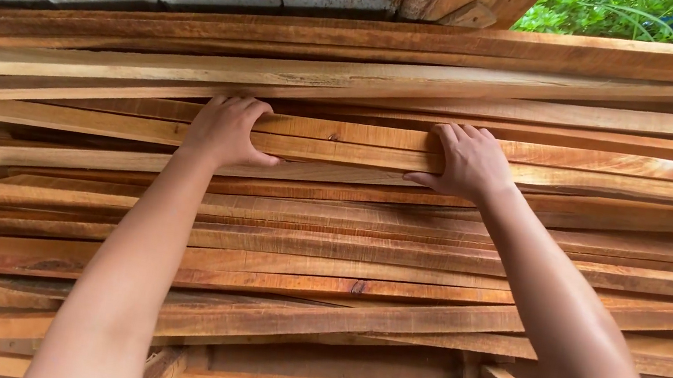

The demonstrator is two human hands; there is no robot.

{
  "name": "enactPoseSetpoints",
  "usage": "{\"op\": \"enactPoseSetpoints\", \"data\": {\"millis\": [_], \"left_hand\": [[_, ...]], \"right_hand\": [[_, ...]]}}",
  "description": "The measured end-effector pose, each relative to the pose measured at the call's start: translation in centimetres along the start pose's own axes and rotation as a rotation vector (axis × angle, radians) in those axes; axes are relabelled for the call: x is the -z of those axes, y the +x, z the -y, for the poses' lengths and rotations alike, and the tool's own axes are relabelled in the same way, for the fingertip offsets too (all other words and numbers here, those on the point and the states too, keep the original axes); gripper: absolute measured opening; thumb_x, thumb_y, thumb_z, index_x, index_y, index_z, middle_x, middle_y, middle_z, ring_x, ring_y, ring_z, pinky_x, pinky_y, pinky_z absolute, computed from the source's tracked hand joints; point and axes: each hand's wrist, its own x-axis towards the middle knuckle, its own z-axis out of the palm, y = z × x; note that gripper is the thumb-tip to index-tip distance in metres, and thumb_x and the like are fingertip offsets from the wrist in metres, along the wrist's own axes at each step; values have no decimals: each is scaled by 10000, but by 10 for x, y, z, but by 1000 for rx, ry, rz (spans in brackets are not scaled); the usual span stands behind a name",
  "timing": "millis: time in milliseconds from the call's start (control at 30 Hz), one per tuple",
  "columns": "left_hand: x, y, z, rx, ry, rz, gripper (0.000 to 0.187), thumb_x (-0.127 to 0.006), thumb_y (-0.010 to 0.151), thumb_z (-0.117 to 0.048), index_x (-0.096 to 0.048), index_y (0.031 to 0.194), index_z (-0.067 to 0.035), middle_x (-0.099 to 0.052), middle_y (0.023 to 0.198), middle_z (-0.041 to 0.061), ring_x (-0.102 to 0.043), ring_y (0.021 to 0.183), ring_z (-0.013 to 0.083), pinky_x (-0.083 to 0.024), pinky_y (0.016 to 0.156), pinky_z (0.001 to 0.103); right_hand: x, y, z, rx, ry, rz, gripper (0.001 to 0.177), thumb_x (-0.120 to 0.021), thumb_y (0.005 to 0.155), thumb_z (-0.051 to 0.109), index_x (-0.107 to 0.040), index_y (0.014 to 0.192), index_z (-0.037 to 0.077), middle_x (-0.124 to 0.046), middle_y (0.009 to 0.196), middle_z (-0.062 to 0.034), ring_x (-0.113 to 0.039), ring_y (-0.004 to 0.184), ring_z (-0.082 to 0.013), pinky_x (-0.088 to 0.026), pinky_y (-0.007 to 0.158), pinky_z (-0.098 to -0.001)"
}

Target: Organizing and bundling thin wood strips using plastic ties in a workshop.

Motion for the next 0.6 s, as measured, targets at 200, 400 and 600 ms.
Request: {"op": "enactPoseSetpoints", "data": {"millis": [200, 400, 600], "left_hand": [[36, -63, -45, -96, -78, 25, 892, -732, 622, -765, -627, 1281, -173, -704, 1255, 15, -650, 1209, 209, -467, 1008, 391], [37, -149, -77, -86, -93, 155, 921, -769, 566, -764, -568, 1287, -228, -674, 1278, -9, -662, 1198, 232, -546, 998, 404], [54, -244, -125, -92, -95, 194, 948, -643, 667, -870, -544, 1301, -171, -674, 1288, 56, -676, 1192, 290, -544, 1018, 452]], "right_hand": [[38, -55, -1, 34, -21, 29, 908, -619, 676, 859, -568, 1299, 200, -689, 1091, 5, -691, 1039, -182, -500, 902, -320], [84, -139, 41, 71, 84, 55, 861, -621, 718, 826, -573, 1293, 186, -684, 1090, -18, -685, 1108, -214, -500, 923, -362], [101, -223, 90, 80, 59, -33, 968, -587, 624, 915, -532, 1334, 258, -628, 1065, 26, -650, 1081, -184, -500, 907, -376]]}}
